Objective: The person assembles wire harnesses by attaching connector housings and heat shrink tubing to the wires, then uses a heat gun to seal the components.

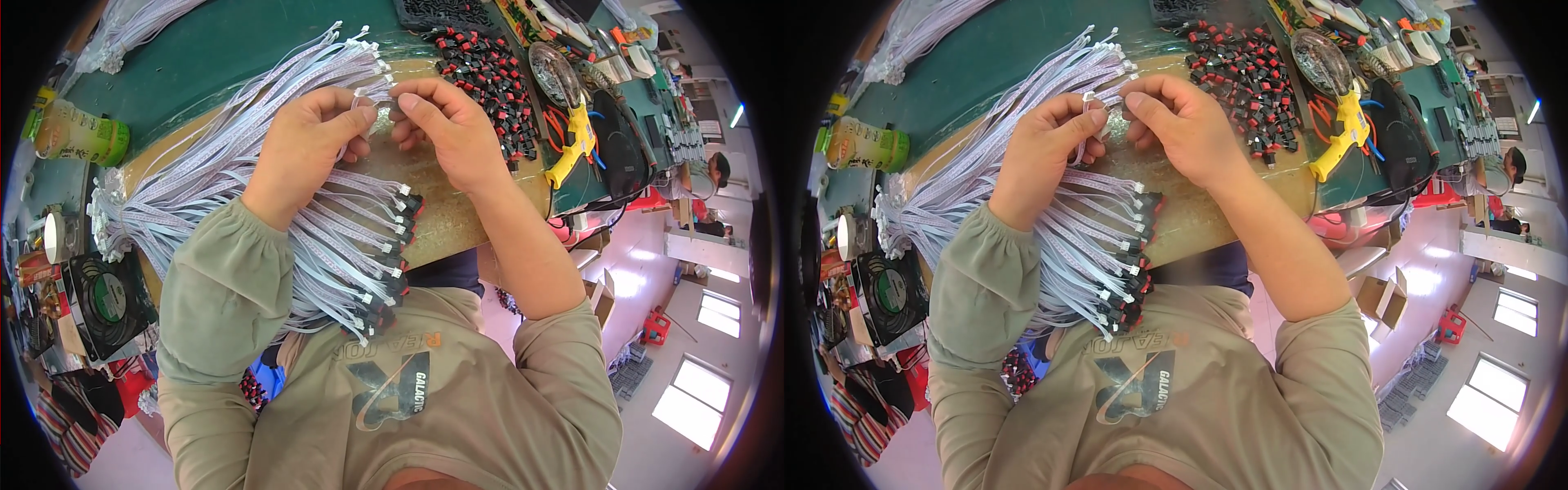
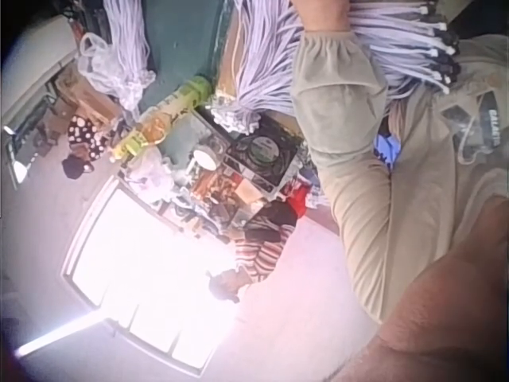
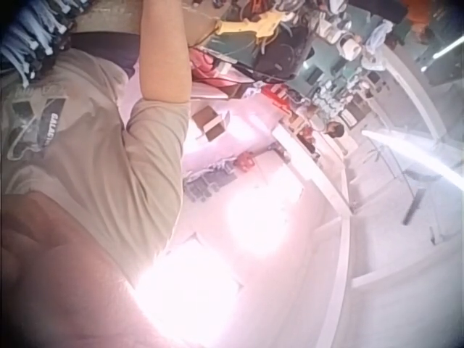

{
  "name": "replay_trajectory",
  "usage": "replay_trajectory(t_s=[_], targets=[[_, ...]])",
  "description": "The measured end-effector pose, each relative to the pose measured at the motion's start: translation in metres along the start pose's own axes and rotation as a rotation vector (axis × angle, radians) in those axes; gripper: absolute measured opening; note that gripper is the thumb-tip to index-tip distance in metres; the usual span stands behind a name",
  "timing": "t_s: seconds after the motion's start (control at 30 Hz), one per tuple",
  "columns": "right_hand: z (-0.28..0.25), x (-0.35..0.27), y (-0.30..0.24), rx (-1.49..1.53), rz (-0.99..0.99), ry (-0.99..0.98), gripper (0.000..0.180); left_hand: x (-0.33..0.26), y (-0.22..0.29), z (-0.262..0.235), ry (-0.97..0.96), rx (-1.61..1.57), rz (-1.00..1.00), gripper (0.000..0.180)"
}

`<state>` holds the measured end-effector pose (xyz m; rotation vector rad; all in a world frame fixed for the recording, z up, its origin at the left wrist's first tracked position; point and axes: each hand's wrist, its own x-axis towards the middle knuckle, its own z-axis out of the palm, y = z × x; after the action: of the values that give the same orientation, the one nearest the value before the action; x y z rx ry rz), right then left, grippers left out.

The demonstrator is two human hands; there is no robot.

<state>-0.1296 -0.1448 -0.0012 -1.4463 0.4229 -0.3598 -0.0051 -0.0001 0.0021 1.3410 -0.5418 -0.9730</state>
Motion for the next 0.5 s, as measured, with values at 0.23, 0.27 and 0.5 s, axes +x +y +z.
replay_trajectory(t_s=[0.23, 0.27, 0.5], targets=[[0.0032, -0.0011, -0.0002, -0.008, 0.014, -0.031, 0.021, -0.0008, 0.0004, -0.0001, -0.002, 0.007, 0.009, 0.02], [0.0032, -0.001, -0.0004, -0.008, 0.015, -0.032, 0.021, -0.0002, -0.0007, -0.0004, -0.002, -0.006, 0.012, 0.02], [0.0001, -0.0003, 0.0002, -0.012, -0.014, 0.03, 0.021, -0.0004, -0.0004, -0.0001, 0.005, -0.022, 0.006, 0.021]])
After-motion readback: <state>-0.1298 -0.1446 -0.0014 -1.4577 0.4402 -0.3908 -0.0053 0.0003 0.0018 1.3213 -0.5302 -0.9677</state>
